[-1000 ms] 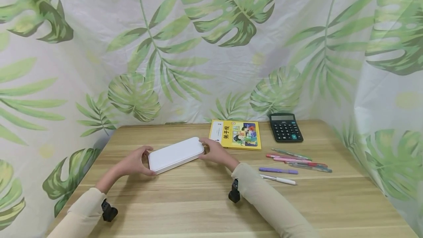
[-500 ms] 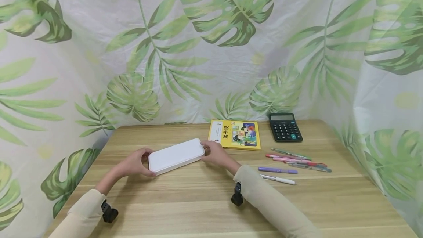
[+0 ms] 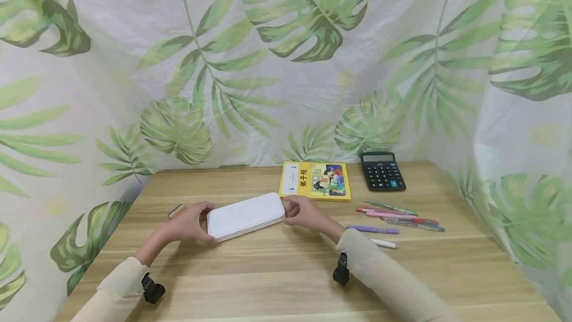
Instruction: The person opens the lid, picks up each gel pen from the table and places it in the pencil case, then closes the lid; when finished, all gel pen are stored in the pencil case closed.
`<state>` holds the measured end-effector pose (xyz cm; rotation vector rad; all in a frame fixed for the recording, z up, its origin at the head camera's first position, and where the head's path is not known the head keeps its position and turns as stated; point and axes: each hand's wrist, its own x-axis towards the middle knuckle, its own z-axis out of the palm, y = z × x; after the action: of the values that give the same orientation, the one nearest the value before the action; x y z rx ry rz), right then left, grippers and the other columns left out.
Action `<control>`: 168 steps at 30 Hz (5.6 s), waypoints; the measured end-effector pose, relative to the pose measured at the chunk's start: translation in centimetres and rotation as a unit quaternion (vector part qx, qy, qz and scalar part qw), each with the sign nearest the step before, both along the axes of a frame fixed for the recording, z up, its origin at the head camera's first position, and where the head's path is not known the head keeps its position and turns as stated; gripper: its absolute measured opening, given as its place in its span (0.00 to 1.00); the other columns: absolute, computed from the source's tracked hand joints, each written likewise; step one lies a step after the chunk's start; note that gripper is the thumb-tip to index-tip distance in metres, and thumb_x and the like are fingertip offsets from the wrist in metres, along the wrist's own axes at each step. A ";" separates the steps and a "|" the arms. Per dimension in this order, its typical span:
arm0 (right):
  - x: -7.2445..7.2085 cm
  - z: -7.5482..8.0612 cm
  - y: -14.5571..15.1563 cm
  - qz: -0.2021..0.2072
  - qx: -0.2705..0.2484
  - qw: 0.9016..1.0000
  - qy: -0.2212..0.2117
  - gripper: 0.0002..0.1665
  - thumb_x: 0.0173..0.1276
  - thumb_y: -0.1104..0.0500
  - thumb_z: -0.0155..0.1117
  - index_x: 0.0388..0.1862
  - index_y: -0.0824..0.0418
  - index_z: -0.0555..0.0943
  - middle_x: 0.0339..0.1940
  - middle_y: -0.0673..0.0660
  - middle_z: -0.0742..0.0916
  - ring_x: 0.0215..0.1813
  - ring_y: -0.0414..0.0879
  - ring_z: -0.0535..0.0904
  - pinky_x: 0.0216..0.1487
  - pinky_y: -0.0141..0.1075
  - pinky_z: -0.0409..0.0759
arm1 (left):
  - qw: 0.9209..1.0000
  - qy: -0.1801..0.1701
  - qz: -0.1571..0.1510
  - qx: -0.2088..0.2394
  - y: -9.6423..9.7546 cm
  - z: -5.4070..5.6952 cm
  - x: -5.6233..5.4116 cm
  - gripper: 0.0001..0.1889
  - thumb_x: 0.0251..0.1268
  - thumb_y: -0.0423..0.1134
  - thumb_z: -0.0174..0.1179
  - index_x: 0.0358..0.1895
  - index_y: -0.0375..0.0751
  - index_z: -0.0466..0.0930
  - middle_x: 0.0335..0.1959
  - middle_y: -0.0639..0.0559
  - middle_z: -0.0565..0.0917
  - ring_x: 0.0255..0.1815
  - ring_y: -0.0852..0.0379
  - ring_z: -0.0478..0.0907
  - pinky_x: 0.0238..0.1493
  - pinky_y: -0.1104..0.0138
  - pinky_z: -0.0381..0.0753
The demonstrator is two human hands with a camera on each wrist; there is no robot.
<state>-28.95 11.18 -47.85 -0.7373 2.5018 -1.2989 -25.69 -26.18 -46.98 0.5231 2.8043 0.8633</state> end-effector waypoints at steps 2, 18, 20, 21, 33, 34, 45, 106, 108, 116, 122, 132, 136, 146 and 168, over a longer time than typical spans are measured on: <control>0.2 0.1 0.4 0.007 -0.004 1.000 -0.004 0.36 0.62 0.65 0.75 0.68 0.72 0.74 0.45 0.63 0.87 0.45 0.47 0.85 0.47 0.35 0.85 | 1.000 -0.001 0.001 -0.001 0.1 0.0 0.0 0.52 0.35 0.52 0.85 0.65 0.27 0.71 0.58 0.38 0.80 0.59 0.44 0.78 0.61 0.48 0.78; 1.3 0.3 4.8 -0.001 0.021 0.999 -0.036 0.41 0.62 0.62 0.76 0.72 0.71 0.71 0.44 0.59 0.84 0.44 0.44 0.82 0.47 0.34 0.84 | 0.998 -0.007 -0.053 0.012 4.8 -0.2 -0.7 0.49 0.32 0.51 0.86 0.62 0.33 0.74 0.53 0.46 0.80 0.52 0.53 0.76 0.57 0.56 0.77; 1.5 0.4 5.7 -0.011 0.025 0.999 -0.040 0.41 0.62 0.62 0.76 0.72 0.70 0.71 0.44 0.59 0.84 0.44 0.44 0.82 0.47 0.33 0.83 | 0.998 -0.012 -0.057 0.017 5.7 -0.2 -1.0 0.49 0.33 0.50 0.86 0.62 0.33 0.74 0.53 0.46 0.80 0.53 0.53 0.76 0.58 0.56 0.78; 1.6 0.4 6.2 -0.013 0.025 0.999 -0.039 0.41 0.62 0.62 0.76 0.72 0.71 0.71 0.44 0.59 0.84 0.44 0.44 0.82 0.46 0.33 0.83 | 0.998 -0.015 -0.059 0.022 6.2 -0.3 -1.2 0.49 0.33 0.50 0.86 0.62 0.33 0.74 0.54 0.46 0.80 0.53 0.53 0.76 0.58 0.56 0.78; 2.2 0.2 10.7 -0.075 0.054 0.995 -0.037 0.40 0.61 0.60 0.77 0.71 0.67 0.74 0.43 0.57 0.84 0.43 0.44 0.80 0.42 0.32 0.81 | 0.991 -0.070 -0.047 0.101 11.2 -1.0 -3.1 0.48 0.36 0.40 0.86 0.65 0.32 0.71 0.57 0.44 0.80 0.57 0.50 0.78 0.63 0.53 0.77; 2.2 0.2 10.9 -0.080 0.056 0.995 -0.036 0.40 0.61 0.60 0.78 0.70 0.67 0.74 0.43 0.57 0.84 0.43 0.44 0.80 0.43 0.32 0.81 | 0.991 -0.073 -0.047 0.106 11.5 -1.0 -3.3 0.48 0.36 0.39 0.86 0.65 0.32 0.71 0.57 0.44 0.80 0.57 0.50 0.77 0.64 0.53 0.76; 2.5 0.6 12.8 -0.089 0.067 0.993 -0.026 0.39 0.61 0.59 0.78 0.70 0.67 0.75 0.44 0.57 0.85 0.43 0.45 0.80 0.46 0.34 0.82 | 0.979 -0.100 -0.093 0.154 12.8 -1.4 -4.3 0.45 0.39 0.33 0.83 0.64 0.30 0.68 0.58 0.40 0.77 0.57 0.49 0.75 0.65 0.53 0.74; 0.8 -0.8 5.6 0.017 0.140 0.972 0.188 0.33 0.47 0.49 0.83 0.55 0.50 0.86 0.66 0.55 0.82 0.69 0.55 0.75 0.69 0.55 0.74 | 0.981 -0.114 -0.092 0.130 13.0 -1.1 -4.7 0.43 0.39 0.33 0.84 0.62 0.34 0.68 0.57 0.43 0.76 0.58 0.50 0.73 0.65 0.54 0.73; 0.8 -0.8 5.5 0.018 0.140 0.972 0.189 0.33 0.47 0.49 0.83 0.55 0.50 0.86 0.65 0.55 0.82 0.69 0.55 0.75 0.69 0.55 0.74 | 0.982 -0.107 -0.093 0.129 12.9 -1.1 -4.7 0.43 0.38 0.33 0.84 0.61 0.34 0.68 0.57 0.43 0.77 0.57 0.50 0.73 0.65 0.55 0.74; 1.1 -0.7 5.4 0.012 0.146 0.969 0.201 0.33 0.46 0.49 0.82 0.55 0.52 0.86 0.65 0.57 0.82 0.67 0.55 0.76 0.67 0.55 0.75 | 0.986 -0.071 -0.097 0.119 13.1 -1.2 -4.7 0.43 0.33 0.35 0.86 0.59 0.34 0.71 0.53 0.44 0.79 0.54 0.52 0.76 0.63 0.56 0.77; 1.2 -0.8 5.4 0.011 0.153 0.963 0.222 0.34 0.45 0.49 0.81 0.55 0.53 0.86 0.62 0.57 0.83 0.64 0.54 0.77 0.64 0.53 0.77 | 0.988 -0.053 -0.098 0.106 13.3 -0.9 -4.5 0.42 0.32 0.35 0.86 0.57 0.35 0.73 0.51 0.46 0.80 0.52 0.54 0.77 0.60 0.59 0.78; 1.2 0.2 4.9 0.027 0.198 0.953 0.230 0.33 0.46 0.51 0.79 0.54 0.55 0.84 0.62 0.60 0.83 0.63 0.55 0.78 0.62 0.50 0.79 | 0.990 -0.060 -0.081 0.100 13.7 -0.8 -4.5 0.44 0.33 0.37 0.87 0.59 0.34 0.72 0.52 0.46 0.79 0.54 0.53 0.75 0.61 0.58 0.77; 1.4 0.4 4.7 0.042 0.201 0.955 0.214 0.33 0.47 0.52 0.78 0.56 0.57 0.83 0.64 0.62 0.82 0.65 0.57 0.77 0.64 0.51 0.79 | 0.991 -0.060 -0.070 0.099 13.7 -1.2 -4.5 0.44 0.31 0.38 0.87 0.57 0.36 0.72 0.51 0.47 0.79 0.53 0.53 0.75 0.61 0.58 0.77; 1.3 0.1 4.2 0.047 0.217 0.947 0.233 0.36 0.45 0.50 0.77 0.56 0.58 0.82 0.57 0.56 0.83 0.52 0.48 0.80 0.54 0.42 0.82 | 0.993 -0.048 -0.070 0.087 13.5 -1.4 -4.5 0.42 0.30 0.39 0.87 0.55 0.38 0.73 0.50 0.49 0.80 0.51 0.55 0.75 0.59 0.60 0.76; 1.6 1.0 4.9 0.113 0.265 0.925 0.248 0.38 0.55 0.53 0.77 0.65 0.63 0.79 0.69 0.67 0.80 0.63 0.59 0.82 0.62 0.49 0.82 | 0.995 -0.014 -0.077 0.063 13.8 -1.0 -4.6 0.42 0.29 0.39 0.87 0.54 0.37 0.75 0.47 0.49 0.81 0.50 0.55 0.77 0.57 0.60 0.78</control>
<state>-27.37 16.07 -46.83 -1.2746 2.8288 -0.3397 -30.28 -12.40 -47.93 0.7305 2.6545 1.0097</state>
